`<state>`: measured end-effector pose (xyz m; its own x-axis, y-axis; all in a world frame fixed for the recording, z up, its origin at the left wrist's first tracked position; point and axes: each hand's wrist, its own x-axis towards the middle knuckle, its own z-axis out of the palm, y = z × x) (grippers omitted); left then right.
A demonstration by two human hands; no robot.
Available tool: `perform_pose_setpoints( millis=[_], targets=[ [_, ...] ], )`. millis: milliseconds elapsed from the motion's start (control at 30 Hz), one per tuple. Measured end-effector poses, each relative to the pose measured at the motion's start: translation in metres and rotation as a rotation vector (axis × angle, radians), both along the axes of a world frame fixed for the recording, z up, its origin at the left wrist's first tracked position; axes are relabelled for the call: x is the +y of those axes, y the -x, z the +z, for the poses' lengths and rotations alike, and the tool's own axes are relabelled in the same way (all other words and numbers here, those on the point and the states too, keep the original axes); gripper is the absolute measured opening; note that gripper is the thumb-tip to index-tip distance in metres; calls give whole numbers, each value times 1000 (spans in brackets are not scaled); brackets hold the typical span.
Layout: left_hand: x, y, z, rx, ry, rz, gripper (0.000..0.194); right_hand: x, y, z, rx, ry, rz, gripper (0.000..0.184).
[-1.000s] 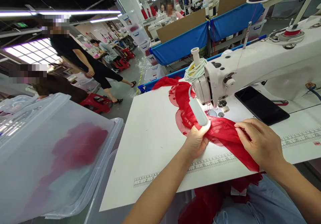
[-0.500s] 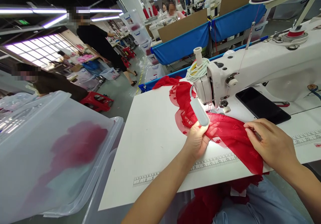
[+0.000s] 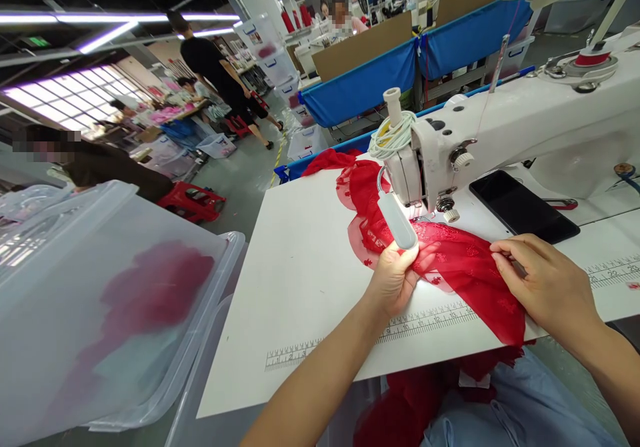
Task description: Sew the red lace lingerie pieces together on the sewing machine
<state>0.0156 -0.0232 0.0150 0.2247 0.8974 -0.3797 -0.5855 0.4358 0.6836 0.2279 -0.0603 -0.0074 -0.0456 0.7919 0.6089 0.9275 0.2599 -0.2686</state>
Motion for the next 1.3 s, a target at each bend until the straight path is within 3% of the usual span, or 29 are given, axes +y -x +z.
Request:
perform_pose_setpoints(
  millis=[267,400,500,567,700,833,900,1033,1100,1200,1300],
  targets=[
    [-2,-2,2,-6,-10,-20,22,-3,-3,-2,4,9,13,12],
    [-2,-2,2,44,6,3,27,-8,-11,-1,72,88,140,12],
    [-4,-1,3,200,20,-88,27,-9,-29,7,165,165,181,13],
    [-5,1,4,282,-17,-190,28,-5,-49,12,186,117,88,12],
    [-4,7,5,488,-184,-331,34,17,-97,20,91,-52,-131,16],
    [-2,22,14,881,-450,-470,40,45,-127,18,-207,72,25,26],
    [0,32,20,1074,-567,-523,39,54,-132,17,-256,97,51,26],
    [7,45,24,1445,-697,-356,34,62,-143,14,-298,95,77,52],
    [11,45,21,1494,-732,-277,27,66,-153,10,-288,95,91,56],
    [13,41,15,1464,-908,-320,11,71,-178,1,-239,192,96,50],
    [12,38,10,1412,-1067,-423,24,66,-205,-5,-161,347,133,44]
  ],
)
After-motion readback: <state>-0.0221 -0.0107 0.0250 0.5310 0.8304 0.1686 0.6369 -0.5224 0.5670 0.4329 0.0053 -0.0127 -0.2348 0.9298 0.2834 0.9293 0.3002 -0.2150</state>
